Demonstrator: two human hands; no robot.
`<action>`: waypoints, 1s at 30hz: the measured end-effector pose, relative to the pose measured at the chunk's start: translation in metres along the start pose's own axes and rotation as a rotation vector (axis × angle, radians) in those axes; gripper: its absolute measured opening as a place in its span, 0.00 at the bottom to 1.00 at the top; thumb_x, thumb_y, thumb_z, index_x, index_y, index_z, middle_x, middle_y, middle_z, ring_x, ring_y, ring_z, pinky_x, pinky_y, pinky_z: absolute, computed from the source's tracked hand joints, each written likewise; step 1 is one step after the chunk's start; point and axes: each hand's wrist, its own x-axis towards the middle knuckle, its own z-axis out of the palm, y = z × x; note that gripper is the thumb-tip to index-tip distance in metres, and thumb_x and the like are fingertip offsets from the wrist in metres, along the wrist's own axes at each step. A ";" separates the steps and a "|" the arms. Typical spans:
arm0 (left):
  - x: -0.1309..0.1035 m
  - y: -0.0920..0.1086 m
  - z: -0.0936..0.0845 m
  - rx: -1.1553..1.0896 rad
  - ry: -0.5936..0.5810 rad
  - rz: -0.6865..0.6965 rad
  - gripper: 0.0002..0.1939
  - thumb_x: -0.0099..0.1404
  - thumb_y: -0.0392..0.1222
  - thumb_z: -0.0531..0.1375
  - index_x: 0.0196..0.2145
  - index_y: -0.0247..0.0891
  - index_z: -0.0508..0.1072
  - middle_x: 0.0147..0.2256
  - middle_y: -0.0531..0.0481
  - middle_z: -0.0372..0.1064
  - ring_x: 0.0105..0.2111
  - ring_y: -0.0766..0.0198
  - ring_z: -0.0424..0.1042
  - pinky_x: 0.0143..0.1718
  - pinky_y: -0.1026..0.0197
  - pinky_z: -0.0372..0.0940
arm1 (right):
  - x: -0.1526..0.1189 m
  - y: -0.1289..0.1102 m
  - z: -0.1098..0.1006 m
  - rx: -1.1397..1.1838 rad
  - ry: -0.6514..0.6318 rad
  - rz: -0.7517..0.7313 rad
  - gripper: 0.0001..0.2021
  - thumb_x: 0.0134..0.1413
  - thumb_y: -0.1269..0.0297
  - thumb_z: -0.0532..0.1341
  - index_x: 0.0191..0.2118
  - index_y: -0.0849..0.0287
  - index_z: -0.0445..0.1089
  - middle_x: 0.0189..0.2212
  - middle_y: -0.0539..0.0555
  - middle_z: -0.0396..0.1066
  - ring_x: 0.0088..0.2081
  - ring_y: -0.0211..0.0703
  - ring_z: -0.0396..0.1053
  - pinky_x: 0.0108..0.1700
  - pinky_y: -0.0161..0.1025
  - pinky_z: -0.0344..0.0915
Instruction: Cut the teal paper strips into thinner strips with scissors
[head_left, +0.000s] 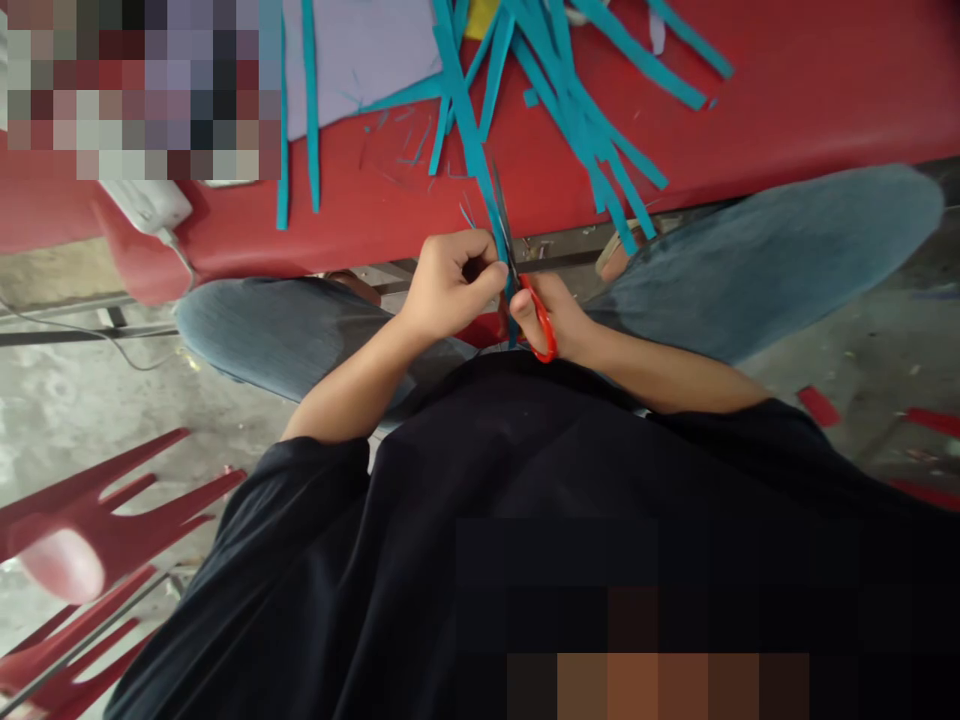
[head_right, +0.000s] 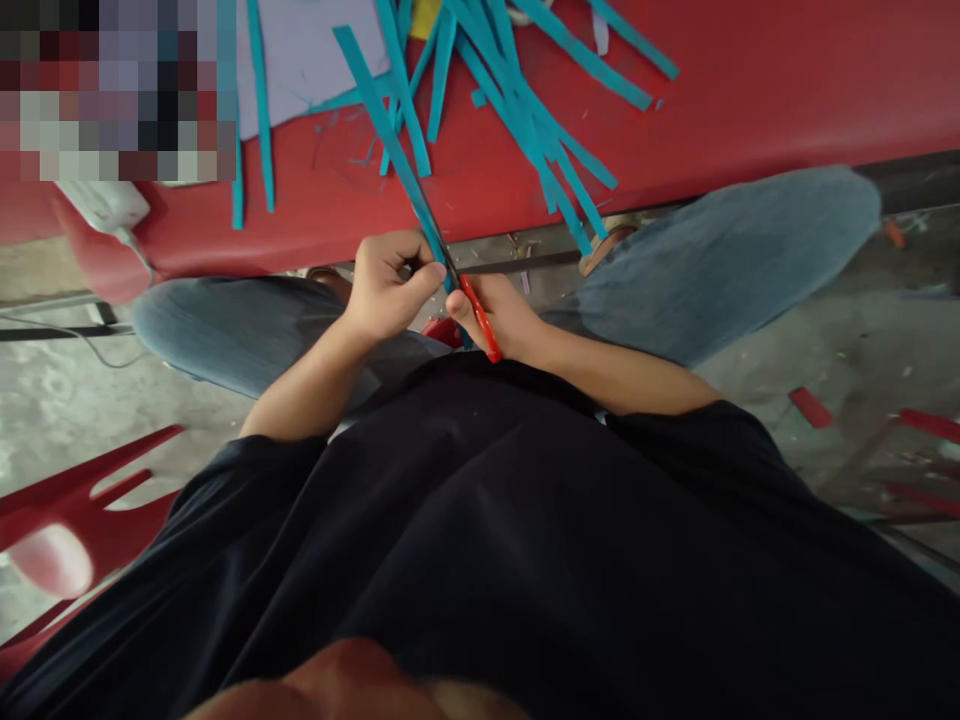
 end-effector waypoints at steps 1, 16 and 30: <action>0.000 0.000 0.000 -0.002 0.001 -0.002 0.13 0.63 0.36 0.64 0.24 0.40 0.65 0.21 0.56 0.56 0.21 0.70 0.53 0.22 0.60 0.50 | 0.000 -0.002 -0.001 0.012 0.001 -0.002 0.37 0.68 0.19 0.50 0.36 0.53 0.67 0.28 0.53 0.69 0.33 0.48 0.67 0.37 0.46 0.66; 0.001 0.001 -0.001 -0.003 0.000 -0.012 0.12 0.61 0.36 0.63 0.23 0.40 0.64 0.21 0.56 0.56 0.21 0.71 0.53 0.22 0.60 0.47 | 0.000 0.003 -0.001 0.006 0.070 -0.060 0.38 0.67 0.20 0.55 0.28 0.53 0.58 0.25 0.49 0.58 0.31 0.43 0.62 0.35 0.42 0.61; 0.000 0.003 -0.004 -0.014 -0.021 -0.015 0.20 0.69 0.47 0.70 0.24 0.40 0.67 0.21 0.56 0.55 0.21 0.70 0.53 0.22 0.60 0.50 | 0.003 0.004 0.000 -0.045 0.079 -0.125 0.37 0.69 0.21 0.54 0.30 0.54 0.60 0.25 0.47 0.56 0.28 0.40 0.52 0.32 0.43 0.52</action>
